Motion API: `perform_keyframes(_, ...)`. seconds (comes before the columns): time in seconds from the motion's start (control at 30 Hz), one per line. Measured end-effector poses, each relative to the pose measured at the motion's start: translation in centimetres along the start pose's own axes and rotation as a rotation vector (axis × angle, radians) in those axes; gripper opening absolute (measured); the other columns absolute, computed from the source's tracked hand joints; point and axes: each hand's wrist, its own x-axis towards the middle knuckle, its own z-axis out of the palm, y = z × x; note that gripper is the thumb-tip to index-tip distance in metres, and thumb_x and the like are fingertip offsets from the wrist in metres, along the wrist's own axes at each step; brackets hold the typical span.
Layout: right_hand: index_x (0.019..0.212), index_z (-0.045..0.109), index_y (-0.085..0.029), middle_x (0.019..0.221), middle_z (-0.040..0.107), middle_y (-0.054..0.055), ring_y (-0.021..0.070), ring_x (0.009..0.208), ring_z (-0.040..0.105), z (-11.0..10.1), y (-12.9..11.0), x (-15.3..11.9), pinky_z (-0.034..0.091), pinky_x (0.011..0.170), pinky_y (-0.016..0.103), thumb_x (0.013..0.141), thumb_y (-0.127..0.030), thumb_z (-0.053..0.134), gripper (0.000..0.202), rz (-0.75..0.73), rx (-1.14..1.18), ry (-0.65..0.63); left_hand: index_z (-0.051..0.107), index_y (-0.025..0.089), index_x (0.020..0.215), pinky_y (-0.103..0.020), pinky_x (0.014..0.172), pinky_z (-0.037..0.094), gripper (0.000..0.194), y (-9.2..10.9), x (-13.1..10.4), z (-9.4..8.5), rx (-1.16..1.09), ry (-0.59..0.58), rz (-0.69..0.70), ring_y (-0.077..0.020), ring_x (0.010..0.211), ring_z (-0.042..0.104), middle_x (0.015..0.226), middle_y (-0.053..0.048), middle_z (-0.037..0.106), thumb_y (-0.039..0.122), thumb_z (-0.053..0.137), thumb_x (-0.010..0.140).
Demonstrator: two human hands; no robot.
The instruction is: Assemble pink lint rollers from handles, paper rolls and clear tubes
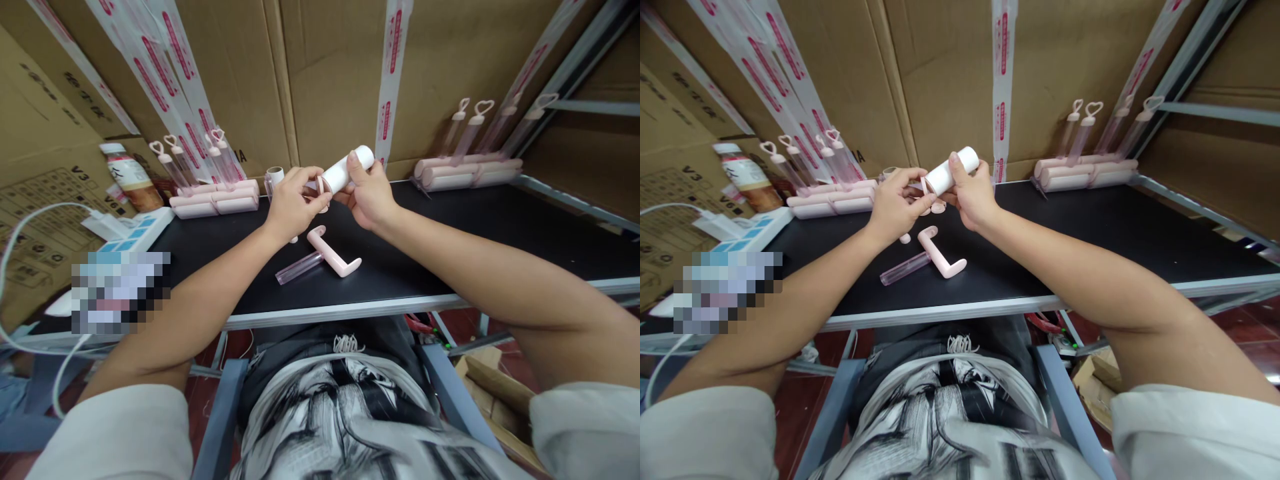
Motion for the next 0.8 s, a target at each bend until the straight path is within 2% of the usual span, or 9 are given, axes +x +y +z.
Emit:
perform_keyframes(0.17, 0.111, 0.043, -0.032, 0.097, 0.070, -0.001, 0.0210, 0.086, 0.079, 0.2, 0.0, -0.3, 0.072, 0.070, 0.037, 0.082, -0.079, 0.079, 0.066, 0.036, 0.049, -0.027, 0.069, 0.019, 0.124, -0.032, 0.083, 0.063, 0.036, -0.1, 0.0, -0.2, 0.060, 0.022, 0.013, -0.0176, 0.090, 0.071, 0.123, -0.007, 0.068, 0.026, 0.071, 0.089)
perform_keyframes(0.27, 0.106, 0.042, -0.031, 0.089, 0.070, -0.004, 0.0187, 0.080, 0.078, 0.3, -0.2, -0.6, 0.072, 0.070, 0.036, 0.079, -0.077, 0.083, 0.067, 0.079, 0.080, -0.054, 0.069, 0.018, 0.123, -0.032, 0.085, 0.062, 0.037, -0.3, 0.2, -0.6, 0.072, 0.045, 0.027, -0.0186, 0.094, 0.071, 0.123, -0.008, 0.068, 0.025, 0.071, 0.087)
perform_keyframes(0.5, 0.100, 0.045, -0.028, 0.080, 0.070, -0.003, 0.0182, 0.073, 0.077, 0.4, -0.6, -0.8, 0.072, 0.066, 0.035, 0.081, -0.073, 0.086, 0.064, 0.147, 0.119, -0.081, 0.070, 0.019, 0.119, -0.031, 0.087, 0.060, 0.034, -0.6, 0.4, -1.2, 0.148, 0.012, 0.047, -0.0204, 0.097, 0.071, 0.116, -0.007, 0.071, 0.030, 0.072, 0.087)
perform_keyframes(0.7, 0.105, 0.044, -0.029, 0.079, 0.070, -0.006, 0.0173, 0.073, 0.078, 0.4, -1.1, -0.5, 0.072, 0.068, 0.032, 0.078, -0.073, 0.088, 0.067, 0.144, 0.147, -0.051, 0.064, 0.019, 0.123, -0.033, 0.090, 0.061, 0.040, -1.0, 0.2, -0.6, 0.120, 0.143, 0.115, -0.0215, 0.103, 0.073, 0.117, -0.007, 0.073, 0.030, 0.075, 0.086)
perform_keyframes(0.8, 0.108, 0.042, -0.030, 0.080, 0.070, -0.008, 0.0154, 0.071, 0.077, 0.5, -1.2, -0.5, 0.072, 0.067, 0.030, 0.077, -0.071, 0.090, 0.070, 0.153, 0.188, -0.045, 0.063, 0.020, 0.115, -0.032, 0.084, 0.062, 0.034, -1.2, 0.2, -0.3, 0.136, 0.185, 0.171, -0.0205, 0.095, 0.073, 0.110, -0.005, 0.074, 0.029, 0.074, 0.084)
